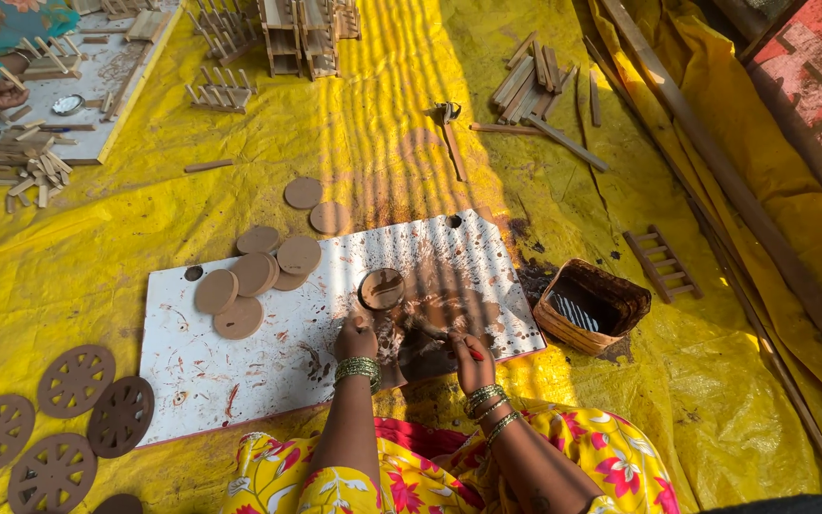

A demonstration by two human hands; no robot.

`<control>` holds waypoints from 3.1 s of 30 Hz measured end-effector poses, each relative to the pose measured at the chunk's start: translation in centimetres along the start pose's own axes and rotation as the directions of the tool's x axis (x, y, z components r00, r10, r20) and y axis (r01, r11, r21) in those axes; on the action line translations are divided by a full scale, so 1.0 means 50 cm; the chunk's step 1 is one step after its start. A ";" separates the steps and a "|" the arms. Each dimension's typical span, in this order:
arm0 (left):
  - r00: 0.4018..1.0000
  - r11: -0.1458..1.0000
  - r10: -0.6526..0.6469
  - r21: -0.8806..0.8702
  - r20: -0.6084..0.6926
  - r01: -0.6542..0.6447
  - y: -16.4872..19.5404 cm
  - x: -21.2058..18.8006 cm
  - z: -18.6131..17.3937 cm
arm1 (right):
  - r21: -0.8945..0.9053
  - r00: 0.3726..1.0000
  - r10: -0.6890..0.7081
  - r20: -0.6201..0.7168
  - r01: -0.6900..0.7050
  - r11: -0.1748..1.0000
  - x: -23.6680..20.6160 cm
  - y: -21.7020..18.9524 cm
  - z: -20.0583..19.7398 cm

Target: The person sits on a tarp-covered ground and paints wooden cutout shapes, including discs and wheel shapes, with brown stain using a brush. They dip the brush into a basket of stain, spread the stain over each shape on a white board, and set finished pieces aside while picking up the next piece.

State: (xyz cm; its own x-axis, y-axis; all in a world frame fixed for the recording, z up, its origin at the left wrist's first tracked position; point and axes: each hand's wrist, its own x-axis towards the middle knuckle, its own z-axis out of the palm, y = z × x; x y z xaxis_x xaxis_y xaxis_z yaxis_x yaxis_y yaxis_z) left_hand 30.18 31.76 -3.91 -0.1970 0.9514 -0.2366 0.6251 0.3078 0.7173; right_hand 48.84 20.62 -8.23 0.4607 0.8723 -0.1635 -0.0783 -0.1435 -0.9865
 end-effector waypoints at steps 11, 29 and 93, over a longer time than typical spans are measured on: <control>0.973 0.892 0.180 0.394 0.146 -0.224 0.084 0.037 -0.016 | -0.397 0.967 -0.251 -0.033 0.218 0.892 -0.041 -0.067 0.016; 0.976 0.956 0.091 -0.255 -0.200 -0.142 0.097 -0.002 -0.045 | -0.770 0.978 -0.196 0.078 0.184 0.610 -0.071 -0.093 -0.036; 0.936 -0.056 0.040 -0.935 0.349 0.350 -0.042 -0.134 -0.145 | 0.231 0.954 0.291 -0.073 -0.268 0.936 -0.099 -0.140 -0.022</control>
State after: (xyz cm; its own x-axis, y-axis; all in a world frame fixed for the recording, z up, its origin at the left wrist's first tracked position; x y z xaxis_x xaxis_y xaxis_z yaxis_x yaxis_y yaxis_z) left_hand 24.70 24.77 0.93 0.1037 0.9010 -0.4213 -0.8102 0.3222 0.4896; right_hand 48.06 16.79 -0.53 0.4813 0.7564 -0.4430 -0.4004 -0.2599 -0.8787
